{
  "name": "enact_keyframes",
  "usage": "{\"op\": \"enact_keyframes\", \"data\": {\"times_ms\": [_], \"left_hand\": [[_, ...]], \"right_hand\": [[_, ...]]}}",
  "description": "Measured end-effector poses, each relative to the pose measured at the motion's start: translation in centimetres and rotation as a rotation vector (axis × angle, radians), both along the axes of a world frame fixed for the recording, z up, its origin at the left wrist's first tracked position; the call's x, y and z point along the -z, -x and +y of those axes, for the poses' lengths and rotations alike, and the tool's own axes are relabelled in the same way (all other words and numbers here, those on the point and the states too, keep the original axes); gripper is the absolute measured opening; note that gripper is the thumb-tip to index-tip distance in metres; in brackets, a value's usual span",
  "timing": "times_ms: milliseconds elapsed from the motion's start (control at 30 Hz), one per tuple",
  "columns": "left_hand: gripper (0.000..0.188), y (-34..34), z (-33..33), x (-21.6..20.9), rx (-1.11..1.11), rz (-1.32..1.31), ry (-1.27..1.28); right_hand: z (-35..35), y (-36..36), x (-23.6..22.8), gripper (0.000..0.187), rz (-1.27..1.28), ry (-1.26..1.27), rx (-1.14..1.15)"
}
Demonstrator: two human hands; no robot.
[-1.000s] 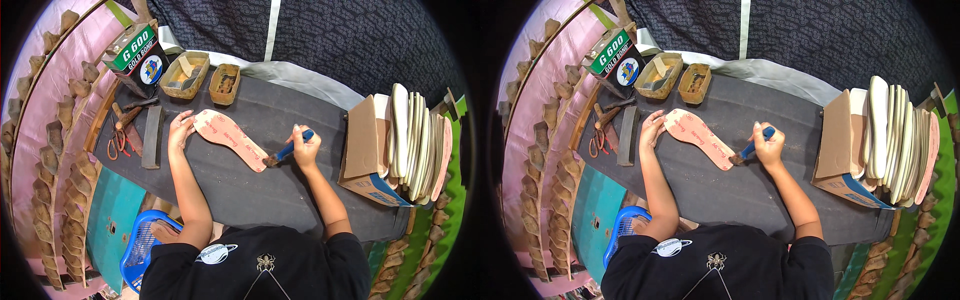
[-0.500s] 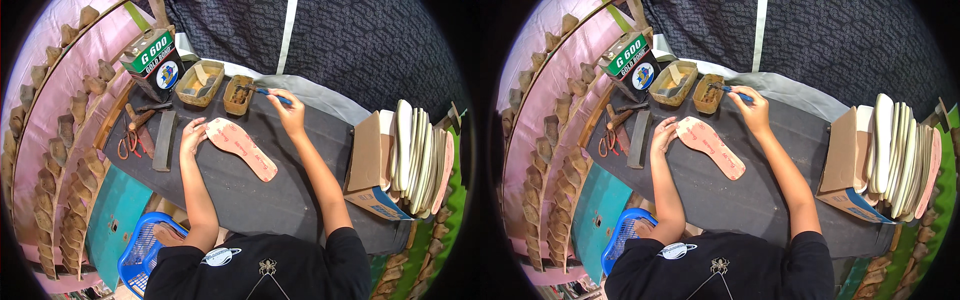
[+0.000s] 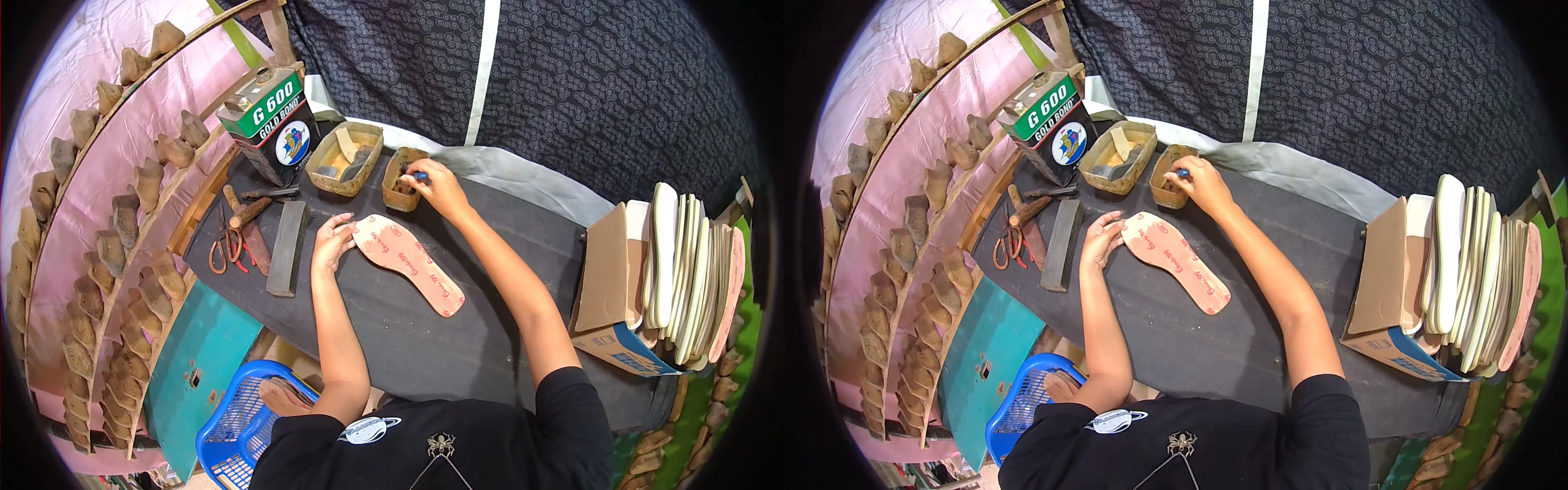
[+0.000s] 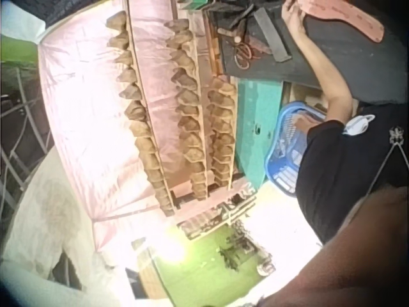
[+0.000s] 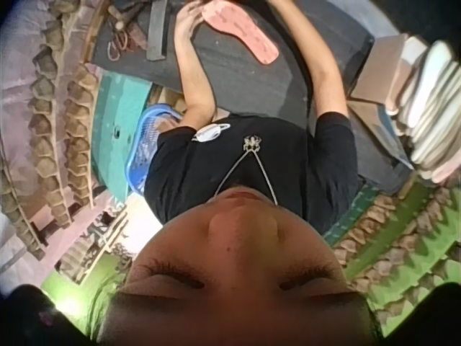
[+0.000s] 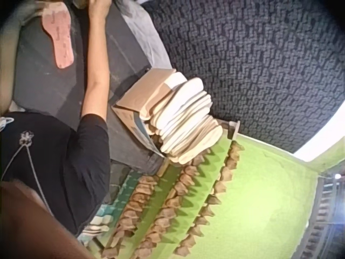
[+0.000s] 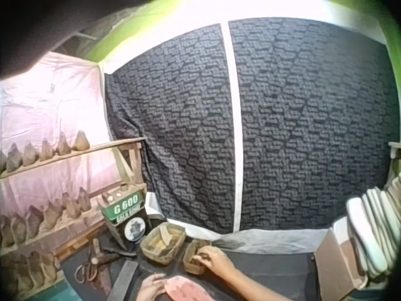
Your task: Apply adhesive to the surface of shoe insoles using a brush.
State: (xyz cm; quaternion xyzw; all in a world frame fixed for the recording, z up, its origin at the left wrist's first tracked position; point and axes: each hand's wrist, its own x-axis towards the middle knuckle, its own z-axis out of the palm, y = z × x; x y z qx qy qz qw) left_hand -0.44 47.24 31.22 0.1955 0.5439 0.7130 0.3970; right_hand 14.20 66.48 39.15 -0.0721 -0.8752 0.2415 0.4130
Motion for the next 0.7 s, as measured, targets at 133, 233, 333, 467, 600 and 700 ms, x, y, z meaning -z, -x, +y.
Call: {"op": "enact_keyframes", "data": {"times_ms": [133, 233, 333, 467, 600, 700], "left_hand": [[0.031, -0.2, 0.0, -0.1, -0.007, -0.016, -0.009], [0.030, 0.0, 0.0, -0.1, -0.012, -0.025, -0.019], [0.030, 0.1, 0.2, 0.0, -0.009, -0.026, -0.020], [0.033, 0.5, -0.1, 0.0, -0.002, -0.013, -0.044], [0.032, -0.4, -0.2, -0.8, -0.026, -0.027, -0.043], [0.033, -0.7, -0.5, -1.2, -0.033, -0.055, -0.100]], "right_hand": [[-0.2, 0.1, 0.7, 0.027, -0.061, 0.090, 0.007], [-0.4, 0.1, 0.6, 0.027, -0.064, 0.169, 0.005], [-0.4, 0.0, 0.7, 0.027, -0.051, 0.151, -0.008], [-1.0, -0.4, 0.4, 0.026, -0.021, 0.220, -0.043], [-1.4, -0.6, 0.9, 0.023, -0.017, 0.312, -0.031], [-1.2, -0.5, 1.9, 0.021, 0.039, 0.158, 0.001]]}}
